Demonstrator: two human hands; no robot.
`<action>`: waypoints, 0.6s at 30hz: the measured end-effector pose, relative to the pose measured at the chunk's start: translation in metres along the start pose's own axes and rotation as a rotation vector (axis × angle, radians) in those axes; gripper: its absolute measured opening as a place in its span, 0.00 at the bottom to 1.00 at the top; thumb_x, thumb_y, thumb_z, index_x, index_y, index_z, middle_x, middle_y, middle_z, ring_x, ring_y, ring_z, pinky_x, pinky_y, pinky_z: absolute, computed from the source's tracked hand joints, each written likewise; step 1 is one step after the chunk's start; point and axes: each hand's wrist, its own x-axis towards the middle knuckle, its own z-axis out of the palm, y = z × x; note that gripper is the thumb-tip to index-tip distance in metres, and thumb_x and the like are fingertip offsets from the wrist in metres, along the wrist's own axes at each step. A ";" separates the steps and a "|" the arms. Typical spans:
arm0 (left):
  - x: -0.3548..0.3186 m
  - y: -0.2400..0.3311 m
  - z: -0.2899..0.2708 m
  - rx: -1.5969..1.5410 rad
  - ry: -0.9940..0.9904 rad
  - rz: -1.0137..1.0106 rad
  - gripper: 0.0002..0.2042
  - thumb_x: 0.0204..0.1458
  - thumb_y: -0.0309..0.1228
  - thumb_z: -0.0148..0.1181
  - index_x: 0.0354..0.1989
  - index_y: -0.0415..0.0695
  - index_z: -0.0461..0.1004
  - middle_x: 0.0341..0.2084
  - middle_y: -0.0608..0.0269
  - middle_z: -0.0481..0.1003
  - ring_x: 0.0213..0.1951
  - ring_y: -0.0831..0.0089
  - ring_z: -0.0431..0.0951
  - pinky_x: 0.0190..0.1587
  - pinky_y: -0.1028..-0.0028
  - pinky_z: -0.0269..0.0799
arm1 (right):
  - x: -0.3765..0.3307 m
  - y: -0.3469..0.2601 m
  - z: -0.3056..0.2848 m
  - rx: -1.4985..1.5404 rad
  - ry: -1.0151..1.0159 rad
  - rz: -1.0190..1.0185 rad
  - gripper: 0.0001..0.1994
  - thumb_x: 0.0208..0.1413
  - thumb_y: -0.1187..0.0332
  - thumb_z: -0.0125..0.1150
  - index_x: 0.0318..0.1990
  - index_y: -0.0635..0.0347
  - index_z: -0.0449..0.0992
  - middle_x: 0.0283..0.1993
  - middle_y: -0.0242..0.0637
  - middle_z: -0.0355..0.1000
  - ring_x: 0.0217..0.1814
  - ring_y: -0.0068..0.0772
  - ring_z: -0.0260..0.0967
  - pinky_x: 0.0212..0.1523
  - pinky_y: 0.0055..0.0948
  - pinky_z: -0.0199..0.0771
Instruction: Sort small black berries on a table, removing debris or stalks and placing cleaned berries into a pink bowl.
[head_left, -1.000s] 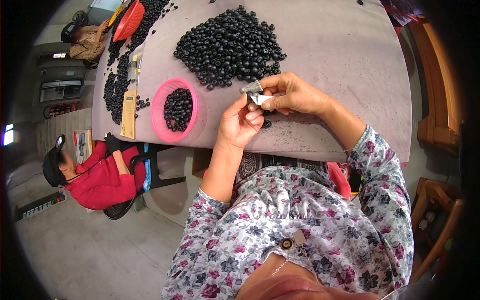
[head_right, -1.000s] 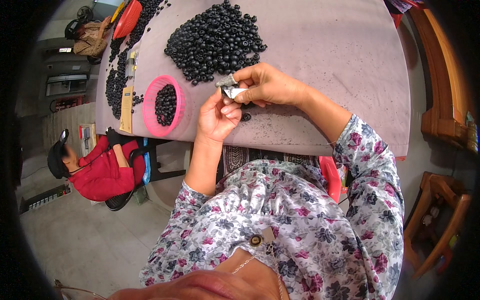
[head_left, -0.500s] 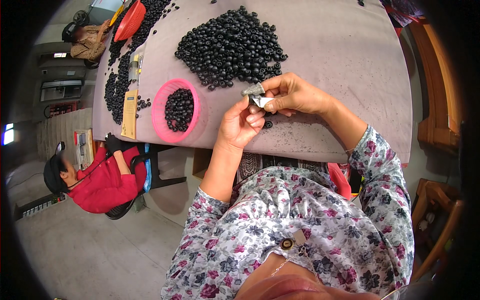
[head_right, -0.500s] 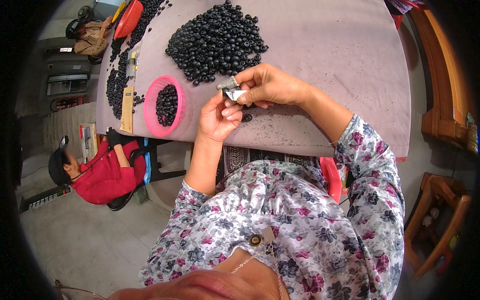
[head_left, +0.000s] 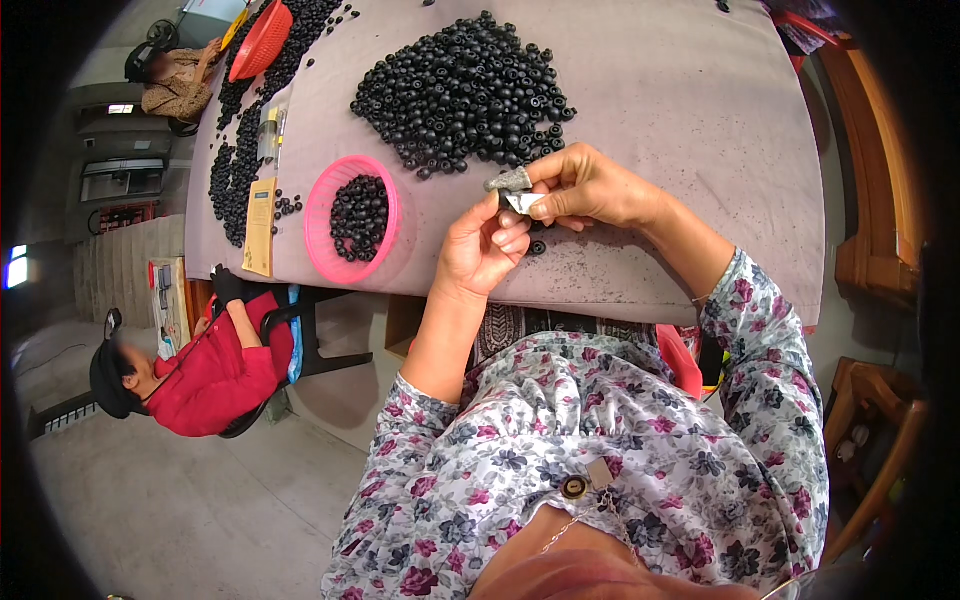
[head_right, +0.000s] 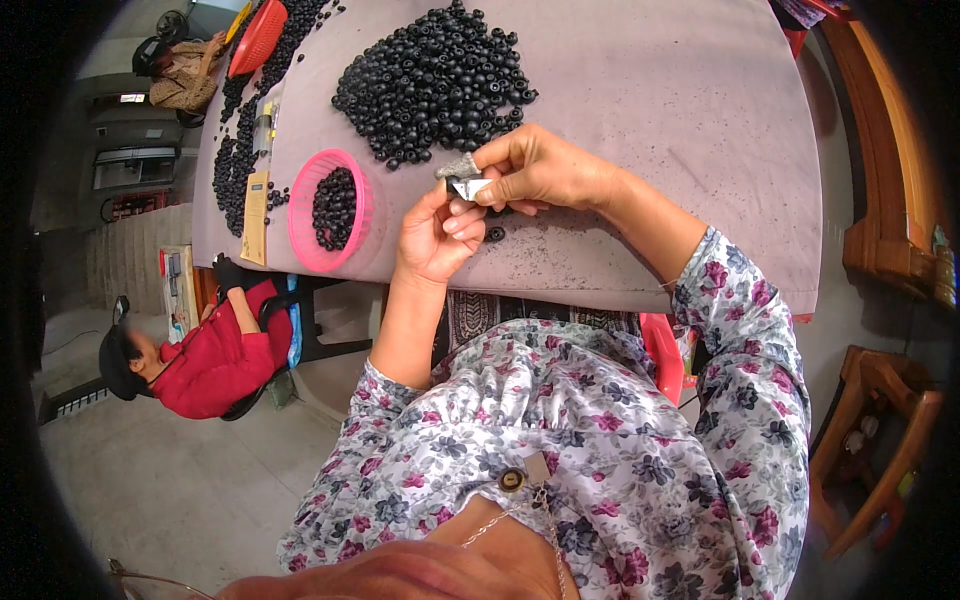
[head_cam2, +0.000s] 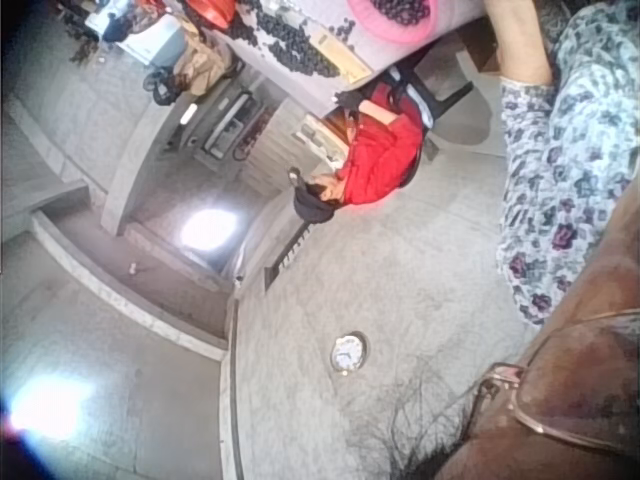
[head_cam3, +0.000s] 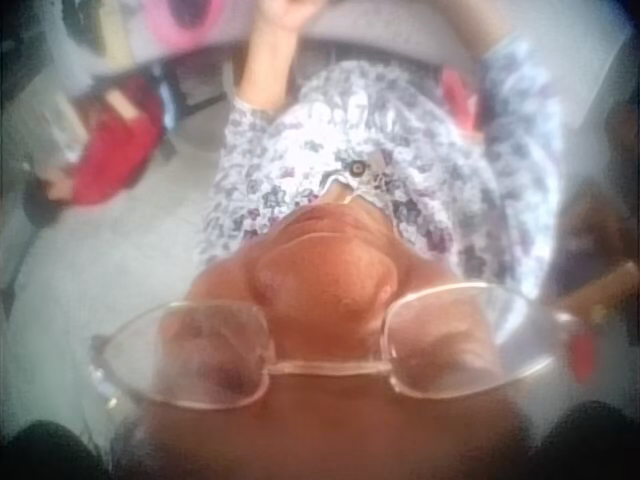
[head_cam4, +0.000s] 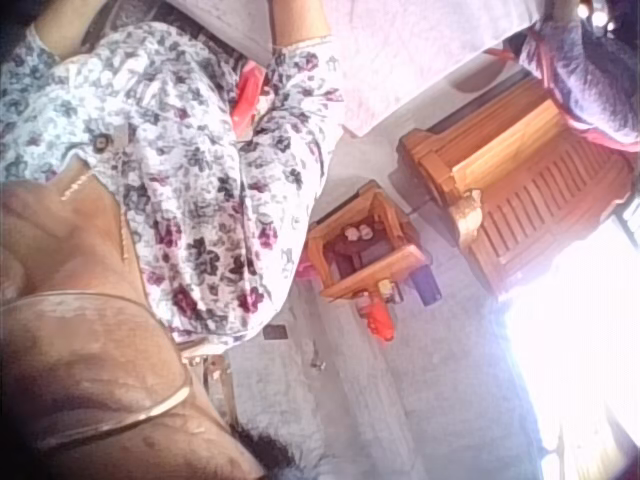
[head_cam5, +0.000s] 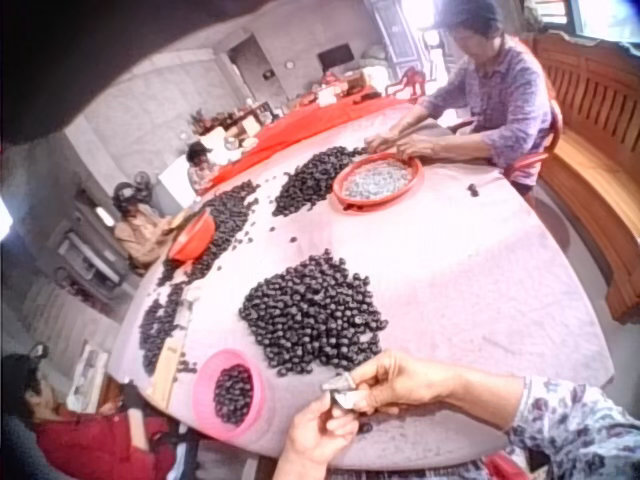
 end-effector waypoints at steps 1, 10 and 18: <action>0.000 0.000 0.002 0.024 -0.020 -0.013 0.15 0.60 0.34 0.59 0.48 0.34 0.71 0.24 0.67 0.68 0.23 0.80 0.66 0.26 0.79 0.64 | 0.000 0.002 -0.001 0.012 0.010 0.006 0.13 0.57 0.70 0.66 0.47 0.67 0.80 0.28 0.27 0.74 0.19 0.12 0.59 0.18 0.15 0.56; 0.000 0.000 0.004 0.032 -0.019 -0.023 0.16 0.59 0.35 0.60 0.48 0.35 0.71 0.25 0.68 0.69 0.23 0.81 0.67 0.27 0.79 0.64 | -0.001 -0.004 0.001 0.005 -0.017 -0.010 0.12 0.57 0.70 0.66 0.47 0.65 0.80 0.25 0.23 0.71 0.19 0.11 0.59 0.18 0.15 0.55; 0.000 0.001 0.001 -0.005 -0.008 -0.012 0.10 0.60 0.34 0.60 0.41 0.41 0.73 0.24 0.68 0.70 0.22 0.80 0.68 0.26 0.78 0.64 | -0.003 -0.006 0.005 -0.011 -0.013 0.011 0.15 0.56 0.69 0.67 0.51 0.63 0.78 0.26 0.23 0.70 0.19 0.11 0.58 0.18 0.16 0.55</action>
